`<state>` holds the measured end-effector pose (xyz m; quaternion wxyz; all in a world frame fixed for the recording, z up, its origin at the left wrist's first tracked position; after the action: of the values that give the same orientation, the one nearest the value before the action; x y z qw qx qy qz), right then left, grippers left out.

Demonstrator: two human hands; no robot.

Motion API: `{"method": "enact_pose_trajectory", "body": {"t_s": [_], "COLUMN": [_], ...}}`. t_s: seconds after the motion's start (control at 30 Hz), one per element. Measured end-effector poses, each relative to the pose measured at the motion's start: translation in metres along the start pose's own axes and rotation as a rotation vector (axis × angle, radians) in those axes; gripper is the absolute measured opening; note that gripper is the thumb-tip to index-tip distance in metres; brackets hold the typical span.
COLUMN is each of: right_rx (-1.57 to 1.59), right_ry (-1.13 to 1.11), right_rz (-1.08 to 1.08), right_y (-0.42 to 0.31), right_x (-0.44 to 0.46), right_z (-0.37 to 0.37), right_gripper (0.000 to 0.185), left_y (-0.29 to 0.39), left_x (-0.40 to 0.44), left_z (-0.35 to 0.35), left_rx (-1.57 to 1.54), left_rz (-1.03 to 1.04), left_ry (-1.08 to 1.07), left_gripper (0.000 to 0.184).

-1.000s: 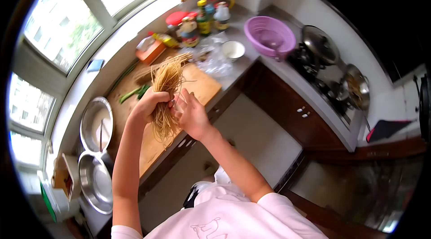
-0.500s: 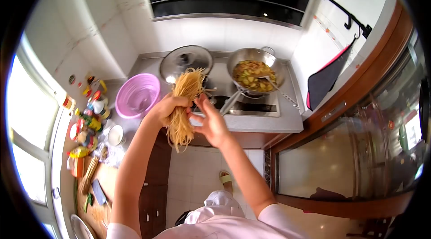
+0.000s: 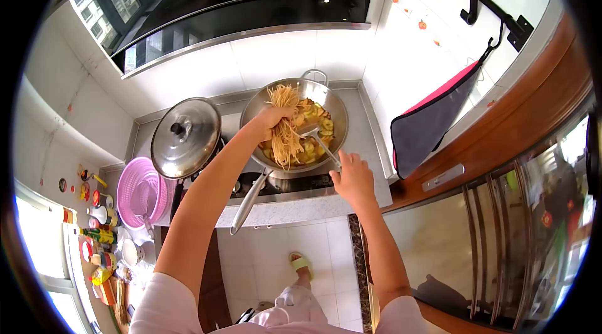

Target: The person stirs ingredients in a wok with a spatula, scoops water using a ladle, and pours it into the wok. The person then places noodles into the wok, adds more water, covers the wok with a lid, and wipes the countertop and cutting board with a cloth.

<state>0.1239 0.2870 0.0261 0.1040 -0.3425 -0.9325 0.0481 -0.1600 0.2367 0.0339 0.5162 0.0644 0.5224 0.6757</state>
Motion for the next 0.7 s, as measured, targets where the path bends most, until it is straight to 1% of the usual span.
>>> {"method": "enact_pose_trajectory", "body": {"t_s": [0.03, 0.13, 0.23, 0.33, 0.43, 0.53, 0.63, 0.7], "right_rx": [-0.001, 0.070, 0.059, 0.066, 0.087, 0.045, -0.012, 0.004], "right_ry": [-0.058, -0.196, -0.077, -0.161, -0.163, -0.167, -0.155, -0.143], "right_rz": [0.018, 0.054, 0.025, 0.086, 0.057, 0.022, 0.065, 0.060], "right_y": [0.003, 0.015, 0.026, 0.027, 0.028, 0.031, 0.026, 0.025], "right_x": [0.000, 0.005, 0.003, 0.002, -0.002, -0.004, -0.008, -0.007], "right_z": [0.003, 0.011, -0.004, -0.032, -0.056, -0.067, -0.089, -0.100], "right_gripper": [0.047, 0.037, 0.024, 0.018, 0.017, 0.018, 0.019, 0.019], "left_y": [-0.001, -0.008, -0.018, -0.015, -0.007, -0.002, -0.002, 0.003], "left_x": [0.008, 0.037, 0.057, 0.063, 0.050, 0.053, 0.046, 0.036], "left_z": [0.003, 0.006, -0.001, -0.019, -0.024, -0.042, -0.048, -0.045], "left_rx": [0.032, 0.166, 0.247, 0.585, 0.904, 1.149, 1.239, 1.211], "left_rz": [-0.002, 0.014, 0.134, 0.232, 0.287, 0.171, 0.254, 0.284], "left_ry": [-0.006, 0.068, 0.124, 0.243, 0.357, 0.255, 0.252, 0.257], "left_gripper": [0.013, 0.019, 0.026, 0.037, 0.052, 0.064, 0.061, 0.055]}}
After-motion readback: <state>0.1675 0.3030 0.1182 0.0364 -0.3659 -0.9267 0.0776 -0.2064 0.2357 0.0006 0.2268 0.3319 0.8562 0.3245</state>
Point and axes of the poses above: each hand's wrist, its own x-axis towards the middle knuckle, its own z-axis out of the palm, y = z × x, the point moved 2 cm from there along x, towards the middle knuckle, and after that the axes turned 11 degrees about -x, right-handed, at the moved point
